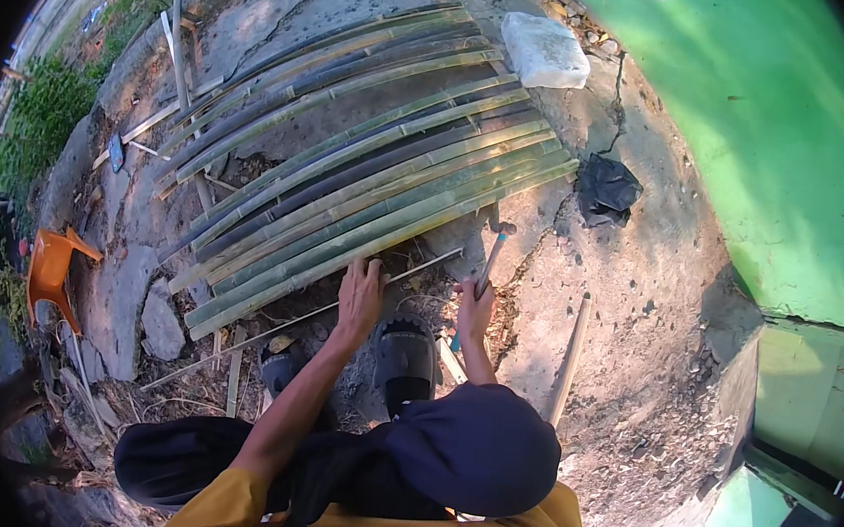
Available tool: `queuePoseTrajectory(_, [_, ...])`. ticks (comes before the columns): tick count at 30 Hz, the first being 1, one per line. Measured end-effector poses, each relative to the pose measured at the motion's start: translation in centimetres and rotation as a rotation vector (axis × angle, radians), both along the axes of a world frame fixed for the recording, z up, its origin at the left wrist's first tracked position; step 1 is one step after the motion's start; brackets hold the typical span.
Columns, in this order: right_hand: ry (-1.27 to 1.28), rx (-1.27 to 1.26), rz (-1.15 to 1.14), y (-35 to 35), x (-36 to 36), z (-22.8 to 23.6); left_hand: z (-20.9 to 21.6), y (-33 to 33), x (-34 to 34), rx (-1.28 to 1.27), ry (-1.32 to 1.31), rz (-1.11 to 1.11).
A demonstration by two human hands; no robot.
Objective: The person whittles and shapes bamboo strips using a small knife and a hammer, and then arranges the slats on the ground.
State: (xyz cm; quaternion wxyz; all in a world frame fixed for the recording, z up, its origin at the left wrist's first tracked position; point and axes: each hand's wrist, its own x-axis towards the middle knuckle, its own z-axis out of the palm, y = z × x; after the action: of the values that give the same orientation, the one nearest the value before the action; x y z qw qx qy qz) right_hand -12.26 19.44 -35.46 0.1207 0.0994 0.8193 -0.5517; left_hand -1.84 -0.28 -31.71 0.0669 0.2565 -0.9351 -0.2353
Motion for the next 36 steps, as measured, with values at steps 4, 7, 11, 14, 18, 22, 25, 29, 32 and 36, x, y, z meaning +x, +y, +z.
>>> queuePoseTrajectory(4, [0.058,0.103,0.048,2.7,0.4,-0.1,0.8,0.9,0.8,0.103,-0.043,-0.095])
queuePoseTrajectory(7, [0.021,0.024,0.057,1.5,1.5,1.4,-0.3,0.3,2.3,0.164,-0.109,-0.167])
queuePoseTrajectory(11, [-0.063,0.088,0.106,2.0,2.0,3.0,-0.6,0.1,3.2,0.380,-0.149,-0.135])
queuePoseTrajectory(14, [-0.043,0.052,0.118,2.7,2.0,3.7,0.6,0.1,3.8,0.327,-0.001,-0.109])
queuePoseTrajectory(18, [-0.065,0.097,0.145,3.0,2.7,3.6,1.0,0.4,4.0,0.233,-0.013,-0.080])
queuePoseTrajectory(22, [-0.097,0.122,0.150,3.7,2.8,3.4,0.4,-0.5,5.9,0.199,-0.090,-0.045])
queuePoseTrajectory(25, [-0.072,0.108,0.141,3.6,2.7,2.9,-0.7,-1.7,7.0,0.198,-0.045,-0.007])
queuePoseTrajectory(29, [-0.073,0.110,0.163,4.1,2.7,2.1,-1.1,-2.2,5.8,0.286,-0.029,-0.066])
queuePoseTrajectory(32, [-0.077,0.129,0.186,4.2,3.0,2.5,-1.1,-2.1,5.1,0.338,-0.107,-0.093])
queuePoseTrajectory(36, [-0.054,0.227,0.259,4.0,3.3,3.4,-1.1,-2.7,4.7,0.405,-0.237,-0.153])
